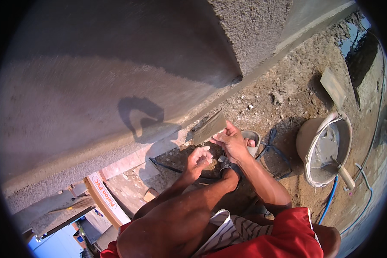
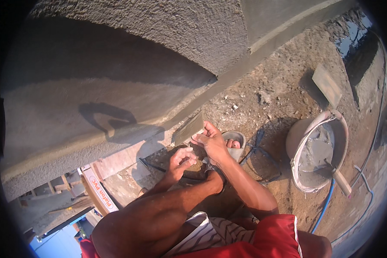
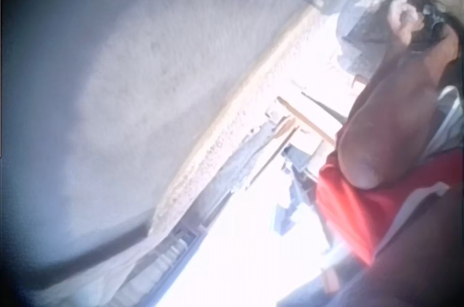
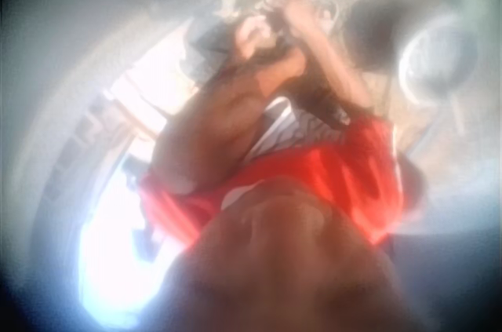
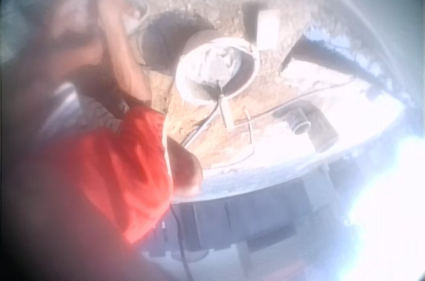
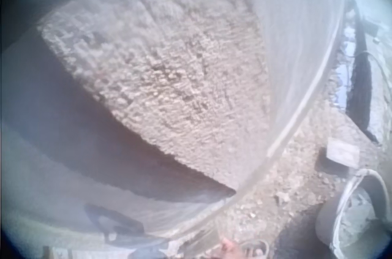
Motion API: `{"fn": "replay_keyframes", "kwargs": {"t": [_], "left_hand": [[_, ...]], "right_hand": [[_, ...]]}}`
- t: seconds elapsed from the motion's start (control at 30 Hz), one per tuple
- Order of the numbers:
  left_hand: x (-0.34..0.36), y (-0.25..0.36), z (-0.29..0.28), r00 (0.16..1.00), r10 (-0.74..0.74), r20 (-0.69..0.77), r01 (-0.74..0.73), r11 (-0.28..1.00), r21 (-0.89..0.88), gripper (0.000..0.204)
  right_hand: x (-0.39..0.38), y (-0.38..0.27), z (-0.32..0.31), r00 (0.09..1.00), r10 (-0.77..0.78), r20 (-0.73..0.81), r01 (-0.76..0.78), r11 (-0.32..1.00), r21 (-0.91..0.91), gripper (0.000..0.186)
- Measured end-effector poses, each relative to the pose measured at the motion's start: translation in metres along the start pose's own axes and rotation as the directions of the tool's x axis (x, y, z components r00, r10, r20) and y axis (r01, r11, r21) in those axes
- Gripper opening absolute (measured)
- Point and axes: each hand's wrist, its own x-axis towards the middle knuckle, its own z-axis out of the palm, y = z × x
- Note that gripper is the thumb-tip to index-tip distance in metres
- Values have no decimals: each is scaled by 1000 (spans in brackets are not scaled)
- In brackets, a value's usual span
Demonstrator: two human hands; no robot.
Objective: The person smooths a freshly plastered concrete wall using a rectangular trowel. They repeatedly scrape and level the surface along the lower edge and vertical corner of the wall.
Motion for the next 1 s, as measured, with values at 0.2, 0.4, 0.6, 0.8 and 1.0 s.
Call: {"fn": "replay_keyframes", "kwargs": {"t": [0.2, 0.4, 0.6, 0.8, 1.0], "left_hand": [[-16, -8, -9, 999, -37, 10, 36, 999, 17, 40], [-17, -6, -7, 999, -55, -1, 55, 997, 56, 39], [-13, 1, -1, 999, -40, -20, 40, 999, 4, 42], [-10, 1, 0, 999, -35, -4, 35, 999, -37, 41], [-7, -1, 3, 1000, 4, 4, -4, 996, -91, 39]], "right_hand": [[22, 26, 10, 993, 120, -7, -120, 993, 5, 31], [42, 40, 5, 993, 111, -50, -112, 993, -30, 30], [44, 47, 6, 988, 113, -104, -106, 992, 76, 29], [42, 40, 21, 981, 75, -178, -63, 995, 71, 29], [31, 34, 50, 993, -16, -115, 11, 999, -47, 28]]}}
